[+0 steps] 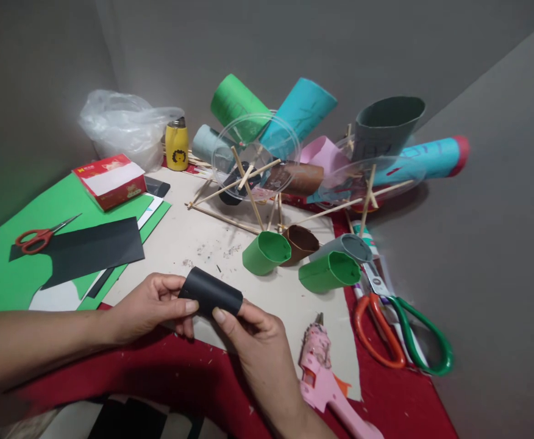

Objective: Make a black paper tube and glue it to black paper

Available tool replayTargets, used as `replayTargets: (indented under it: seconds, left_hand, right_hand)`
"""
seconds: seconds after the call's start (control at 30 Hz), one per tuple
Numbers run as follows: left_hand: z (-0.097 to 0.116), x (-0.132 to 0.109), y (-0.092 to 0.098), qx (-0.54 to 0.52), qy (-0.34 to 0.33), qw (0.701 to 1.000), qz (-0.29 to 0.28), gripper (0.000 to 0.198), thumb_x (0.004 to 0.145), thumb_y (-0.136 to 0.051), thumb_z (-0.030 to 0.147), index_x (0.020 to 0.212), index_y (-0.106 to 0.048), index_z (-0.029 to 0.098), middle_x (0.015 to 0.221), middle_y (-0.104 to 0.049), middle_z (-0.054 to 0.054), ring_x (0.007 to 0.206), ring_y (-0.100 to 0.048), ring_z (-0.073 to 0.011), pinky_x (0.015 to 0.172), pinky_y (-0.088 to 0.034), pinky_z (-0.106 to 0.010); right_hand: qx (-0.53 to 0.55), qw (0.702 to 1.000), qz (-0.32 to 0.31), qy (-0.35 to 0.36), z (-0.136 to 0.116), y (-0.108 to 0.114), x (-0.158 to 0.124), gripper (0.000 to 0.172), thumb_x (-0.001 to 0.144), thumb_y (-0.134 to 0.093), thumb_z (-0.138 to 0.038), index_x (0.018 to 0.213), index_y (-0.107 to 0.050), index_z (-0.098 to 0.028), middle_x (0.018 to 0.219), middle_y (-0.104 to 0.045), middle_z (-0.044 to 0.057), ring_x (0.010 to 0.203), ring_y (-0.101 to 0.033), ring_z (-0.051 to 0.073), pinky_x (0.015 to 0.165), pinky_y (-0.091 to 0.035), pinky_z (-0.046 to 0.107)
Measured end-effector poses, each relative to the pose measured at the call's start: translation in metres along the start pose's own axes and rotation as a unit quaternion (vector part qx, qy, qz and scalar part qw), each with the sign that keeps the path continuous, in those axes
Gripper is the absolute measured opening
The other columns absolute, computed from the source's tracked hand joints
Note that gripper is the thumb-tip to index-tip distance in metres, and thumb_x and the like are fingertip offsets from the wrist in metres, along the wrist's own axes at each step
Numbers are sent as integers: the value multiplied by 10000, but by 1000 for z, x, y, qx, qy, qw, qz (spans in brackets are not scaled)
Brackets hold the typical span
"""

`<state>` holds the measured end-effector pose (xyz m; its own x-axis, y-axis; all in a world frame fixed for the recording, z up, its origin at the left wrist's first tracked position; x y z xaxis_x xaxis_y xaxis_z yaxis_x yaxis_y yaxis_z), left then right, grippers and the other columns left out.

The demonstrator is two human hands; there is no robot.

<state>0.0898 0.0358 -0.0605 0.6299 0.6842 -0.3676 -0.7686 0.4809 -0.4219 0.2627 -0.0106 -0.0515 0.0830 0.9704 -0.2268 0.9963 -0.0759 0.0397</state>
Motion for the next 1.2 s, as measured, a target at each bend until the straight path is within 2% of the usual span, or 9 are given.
replayTargets:
  seconds: [0.17,0.33,0.5,0.67,0.97,1.2]
  left_hand:
    - [1,0,0,4,-11,1000,8,406,717,-802,471,889,-673,127,597,-714,-48,497,-622,-91,532,-481,-168]
    - [4,1,0,12,-34,999,12,389,732,-796,452,896,-686,117,616,-723,-60,506,-630,-97,529,-490,-172]
    - [5,0,0,29,-41,999,9,389,761,-768,465,901,-689,111,646,-730,-66,514,-630,-95,537,-497,-178]
    - [6,-1,0,42,-65,997,12,365,771,-761,440,884,-692,99,662,-724,-63,526,-623,-91,550,-508,-188]
    - [4,0,1,37,-93,995,3,296,775,-755,348,934,-705,103,728,-719,-69,603,-632,-116,585,-529,-222]
    - [5,-2,2,36,-109,993,7,286,746,-775,317,924,-704,106,753,-717,-69,607,-632,-116,596,-523,-229]
  right_hand:
    - [23,1000,14,-7,2,-2,0,192,712,-808,-364,878,-822,-267,784,-775,-11,698,-634,153,697,-513,246]
    - [-6,999,32,15,1,0,-1,129,742,-786,-352,813,-821,-251,708,-727,-14,661,-589,136,646,-477,227]
    - [-8,999,21,35,-2,-1,-2,115,751,-779,-317,844,-826,-268,760,-737,-6,737,-616,155,709,-491,243]
    - [-11,999,32,33,0,0,-3,158,750,-785,-321,898,-816,-276,774,-741,-12,723,-617,150,684,-491,239]
    - [-44,996,47,56,-1,0,-6,158,768,-771,-361,867,-810,-245,794,-751,11,749,-635,184,713,-508,281]
    - [-57,992,43,107,-2,-4,-5,140,788,-751,-339,870,-809,-242,795,-751,12,770,-643,190,737,-500,292]
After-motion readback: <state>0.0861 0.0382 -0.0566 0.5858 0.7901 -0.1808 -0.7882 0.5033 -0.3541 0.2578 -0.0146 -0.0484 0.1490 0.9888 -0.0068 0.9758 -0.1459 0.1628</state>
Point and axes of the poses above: each hand's wrist, its own x-axis towards the middle knuckle, its own y-axis out of the back of the hand, z = x × y, the point moved 3 cm from there along x, towards the middle knuckle
